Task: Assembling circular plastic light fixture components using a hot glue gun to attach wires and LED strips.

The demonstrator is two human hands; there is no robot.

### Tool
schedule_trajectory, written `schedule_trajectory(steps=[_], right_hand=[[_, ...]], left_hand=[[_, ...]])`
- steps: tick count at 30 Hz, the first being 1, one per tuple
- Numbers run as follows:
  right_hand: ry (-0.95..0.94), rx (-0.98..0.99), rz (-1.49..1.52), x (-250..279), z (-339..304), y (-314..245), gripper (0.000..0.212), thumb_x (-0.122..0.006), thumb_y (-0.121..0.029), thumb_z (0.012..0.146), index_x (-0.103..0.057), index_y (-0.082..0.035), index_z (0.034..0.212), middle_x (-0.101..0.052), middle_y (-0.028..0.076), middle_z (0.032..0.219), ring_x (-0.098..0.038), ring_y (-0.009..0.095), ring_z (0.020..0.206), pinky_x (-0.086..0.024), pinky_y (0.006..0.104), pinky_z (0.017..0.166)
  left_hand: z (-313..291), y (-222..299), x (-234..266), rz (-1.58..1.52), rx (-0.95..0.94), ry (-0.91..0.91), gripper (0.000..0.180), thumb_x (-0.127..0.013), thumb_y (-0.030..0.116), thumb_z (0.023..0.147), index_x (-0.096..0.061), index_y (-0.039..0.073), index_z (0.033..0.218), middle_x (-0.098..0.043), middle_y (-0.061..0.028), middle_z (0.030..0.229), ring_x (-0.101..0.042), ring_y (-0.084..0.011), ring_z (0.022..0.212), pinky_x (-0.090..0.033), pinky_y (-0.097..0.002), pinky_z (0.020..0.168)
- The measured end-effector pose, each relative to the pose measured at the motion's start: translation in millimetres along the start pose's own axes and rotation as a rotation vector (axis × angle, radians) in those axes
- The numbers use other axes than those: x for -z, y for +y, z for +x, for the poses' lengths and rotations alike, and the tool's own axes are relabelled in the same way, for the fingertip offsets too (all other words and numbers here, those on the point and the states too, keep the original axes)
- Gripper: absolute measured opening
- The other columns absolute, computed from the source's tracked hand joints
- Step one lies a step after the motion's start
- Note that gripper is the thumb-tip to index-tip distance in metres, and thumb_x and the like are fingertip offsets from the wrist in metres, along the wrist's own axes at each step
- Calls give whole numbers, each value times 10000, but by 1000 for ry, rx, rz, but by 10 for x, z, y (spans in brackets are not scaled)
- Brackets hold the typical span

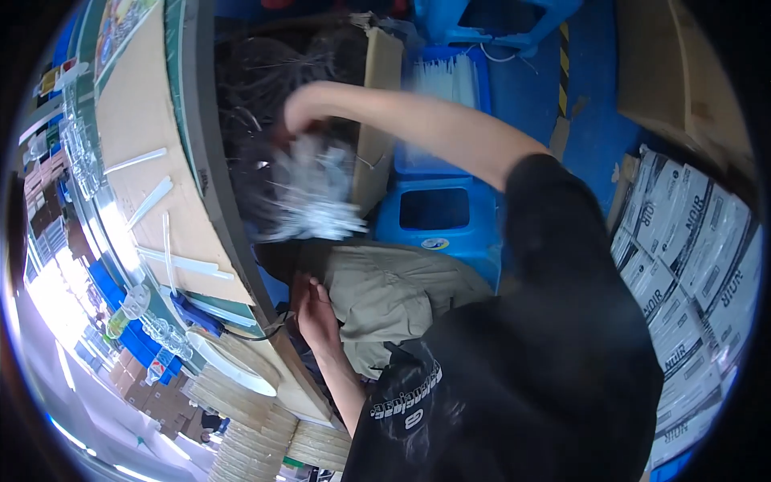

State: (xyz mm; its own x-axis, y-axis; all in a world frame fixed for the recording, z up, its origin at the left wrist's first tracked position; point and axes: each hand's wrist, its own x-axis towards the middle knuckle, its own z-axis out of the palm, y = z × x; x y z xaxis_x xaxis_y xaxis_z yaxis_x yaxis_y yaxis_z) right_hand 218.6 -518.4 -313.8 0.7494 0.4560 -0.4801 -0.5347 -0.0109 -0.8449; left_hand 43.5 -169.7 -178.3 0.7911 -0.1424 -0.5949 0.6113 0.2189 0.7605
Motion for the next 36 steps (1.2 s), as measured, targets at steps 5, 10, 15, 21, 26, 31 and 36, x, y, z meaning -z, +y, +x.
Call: schedule_trajectory(steps=[5, 10, 15, 21, 26, 31, 36], right_hand=[[400, 143, -456, -548, -1364, 680, 419, -710, -210, 738, -680, 23, 1085, -722, 216, 961, -706, 344, 911, -544, 429, 819], [514, 54, -359, -613, -1656, 846, 420, -718, -208, 726, -678, 21, 1076, -716, 223, 977, -701, 345, 935, -540, 410, 830], [275, 40, -332, -507, -1216, 848, 658, -762, -332, 728, -616, 60, 1235, -670, 259, 1167, -650, 371, 1094, -508, 421, 946], [336, 173, -418, -638, -1050, 750, 394, -725, -193, 744, -654, 31, 1060, -717, 153, 931, -688, 231, 884, -527, 359, 816], [403, 112, -327, -502, -1207, 862, 381, -725, -192, 748, -655, 24, 1054, -713, 149, 929, -680, 221, 869, -525, 353, 811], [384, 101, -328, -417, -1162, 880, 373, -718, -191, 762, -653, 20, 1063, -710, 143, 938, -675, 209, 877, -524, 346, 806], [330, 147, -342, -316, -1125, 918, 374, -719, -181, 792, -637, 23, 1094, -710, 135, 945, -668, 189, 884, -527, 335, 812]], left_hand=[[303, -48, -90, -202, 79, 4, 446, -448, 158, 1050, -437, -64, 1436, -430, -222, 1507, -389, -325, 1421, -315, -420, 1207], [1028, -238, -632, -333, 378, 100, 389, -439, 118, 1049, -482, -63, 1390, -464, -216, 1480, -396, -310, 1420, -349, -424, 1189], [1803, -774, -512, 86, -21, -563, 318, -426, 102, 1044, -554, -36, 1301, -598, -170, 1316, -559, -246, 1217, -402, -386, 1121], [1698, -735, -81, 776, -146, -64, 330, -504, 191, 1024, -597, -31, 1250, -627, -138, 1276, -563, -243, 1217, -400, -355, 1083], [659, -219, -571, 1057, -387, 161, 398, -484, 217, 1033, -546, -35, 1335, -555, -176, 1403, -518, -307, 1309, -374, -375, 1107], [-214, -72, -69, 198, 45, 80, 403, -482, 210, 1058, -512, -55, 1361, -529, -200, 1411, -507, -339, 1337, -392, -463, 1152], [-615, -268, -458, 248, 244, -243, 386, -477, 206, 1071, -526, -36, 1368, -606, -159, 1328, -564, -224, 1260, -422, -357, 1098]])
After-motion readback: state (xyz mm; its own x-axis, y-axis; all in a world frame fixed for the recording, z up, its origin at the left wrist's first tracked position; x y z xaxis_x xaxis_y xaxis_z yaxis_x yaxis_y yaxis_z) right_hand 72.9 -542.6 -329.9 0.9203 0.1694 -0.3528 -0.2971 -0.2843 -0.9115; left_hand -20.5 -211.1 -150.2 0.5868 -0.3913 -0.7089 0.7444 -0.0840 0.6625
